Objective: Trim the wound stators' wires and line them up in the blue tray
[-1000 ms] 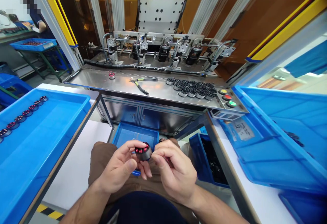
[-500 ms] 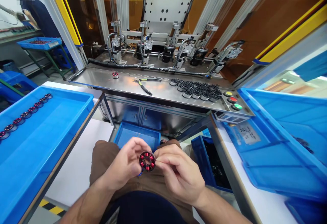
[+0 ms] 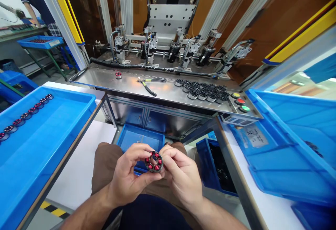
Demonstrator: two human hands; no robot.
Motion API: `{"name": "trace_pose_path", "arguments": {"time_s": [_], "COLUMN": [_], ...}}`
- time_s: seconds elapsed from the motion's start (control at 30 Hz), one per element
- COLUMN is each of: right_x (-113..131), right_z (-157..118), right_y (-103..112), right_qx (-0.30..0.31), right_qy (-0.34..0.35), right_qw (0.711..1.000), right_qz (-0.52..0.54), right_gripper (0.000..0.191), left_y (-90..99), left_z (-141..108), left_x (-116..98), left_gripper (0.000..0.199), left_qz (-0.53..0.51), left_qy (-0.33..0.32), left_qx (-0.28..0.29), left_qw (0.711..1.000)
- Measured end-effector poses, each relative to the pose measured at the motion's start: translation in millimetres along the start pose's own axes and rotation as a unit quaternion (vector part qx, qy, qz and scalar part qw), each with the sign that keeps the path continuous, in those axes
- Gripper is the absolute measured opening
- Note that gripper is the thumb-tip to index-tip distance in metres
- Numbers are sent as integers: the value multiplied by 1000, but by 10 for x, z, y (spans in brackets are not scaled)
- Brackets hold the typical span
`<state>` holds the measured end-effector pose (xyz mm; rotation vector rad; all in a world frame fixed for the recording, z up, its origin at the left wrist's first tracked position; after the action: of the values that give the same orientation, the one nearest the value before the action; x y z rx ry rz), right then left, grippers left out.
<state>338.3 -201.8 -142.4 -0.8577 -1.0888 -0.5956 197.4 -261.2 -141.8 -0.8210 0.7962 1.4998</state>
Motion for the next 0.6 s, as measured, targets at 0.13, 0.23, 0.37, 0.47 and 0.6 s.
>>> {"name": "trace_pose_path", "arguments": {"time_s": [0.13,0.23,0.37,0.47,0.6], "right_x": [-108,-121,-106,-106,-132], "right_z": [-34,-48,-46,-35,-21], "right_y": [-14,-13,-18,-28,-31], "right_qx": [6,-3,-10,-11,-14], "right_qy": [-95,-123,-138,-141,-132], "right_qw": [986,980,977,976,980], "right_qz": [138,159,159,164,147], "right_gripper": [32,33,35,35,35], "left_y": [3,3,11,20,30], "left_z": [-8,-15,-15,-6,2], "left_x": [-20,-19,-3,10,21], "left_gripper": [64,60,56,59,57], "left_qz": [47,49,44,23,21], "left_qy": [-37,-33,-19,-12,-8], "left_qx": [12,6,-8,-8,-7], "left_qw": [998,998,999,1000,1000]}}
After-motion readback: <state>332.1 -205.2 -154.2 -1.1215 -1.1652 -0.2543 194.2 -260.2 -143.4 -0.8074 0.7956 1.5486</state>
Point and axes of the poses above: each hand's wrist, its own z-axis towards the middle knuckle, its own y-axis out of the back of the hand, x = y × z, the point moved 1 cm from there along z, towards the middle knuckle, and after that the axes turned 7 degrees about x, right-handed, at the moved point
